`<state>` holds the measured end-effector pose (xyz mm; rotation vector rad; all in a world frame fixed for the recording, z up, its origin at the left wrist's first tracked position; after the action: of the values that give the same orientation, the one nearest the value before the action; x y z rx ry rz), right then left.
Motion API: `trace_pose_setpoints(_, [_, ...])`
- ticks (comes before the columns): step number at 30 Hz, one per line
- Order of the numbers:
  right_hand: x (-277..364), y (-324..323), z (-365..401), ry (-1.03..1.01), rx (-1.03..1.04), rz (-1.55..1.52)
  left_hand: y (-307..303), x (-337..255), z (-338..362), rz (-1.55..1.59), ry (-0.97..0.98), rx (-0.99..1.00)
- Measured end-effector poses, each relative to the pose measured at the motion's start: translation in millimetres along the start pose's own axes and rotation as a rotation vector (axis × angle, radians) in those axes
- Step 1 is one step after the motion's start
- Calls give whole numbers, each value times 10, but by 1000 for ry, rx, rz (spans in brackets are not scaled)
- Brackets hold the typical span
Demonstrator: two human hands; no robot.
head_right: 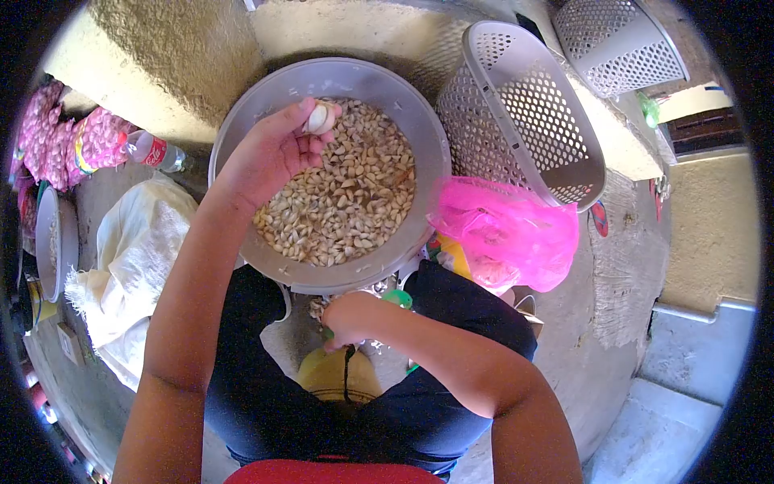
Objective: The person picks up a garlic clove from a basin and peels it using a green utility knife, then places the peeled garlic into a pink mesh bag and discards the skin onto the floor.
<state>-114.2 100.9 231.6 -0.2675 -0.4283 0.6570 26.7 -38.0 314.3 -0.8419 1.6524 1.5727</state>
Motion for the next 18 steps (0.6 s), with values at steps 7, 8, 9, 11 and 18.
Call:
trace_pose_setpoints(7, [-170,-335,-2,140,-291,-195,107,-40,33,-144,19,31])
trace_pose_setpoints(8, [-281,-509,29,209,-496,-294,108,-49,38,-172,26,23])
trace_pose_setpoints(9, [-419,-677,97,276,-701,-393,106,-48,44,-151,27,26])
trace_pose_setpoints(11, [-584,-1101,473,359,-804,-690,112,-36,50,-108,30,35])
trace_pose_setpoints(18, [-771,-1409,734,-227,-966,-1492,90,3,38,2,-50,102])
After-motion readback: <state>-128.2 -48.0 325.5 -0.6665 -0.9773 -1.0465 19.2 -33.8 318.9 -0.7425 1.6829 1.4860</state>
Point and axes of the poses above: each hand's wrist, its own z-axis away from the middle knuckle, its own y-axis out of the palm, x = y × z, the point moved 4 cm from there along -z, towards the middle knuckle, and after that the axes turned 15 degrees about y, right-handed, at the moved point
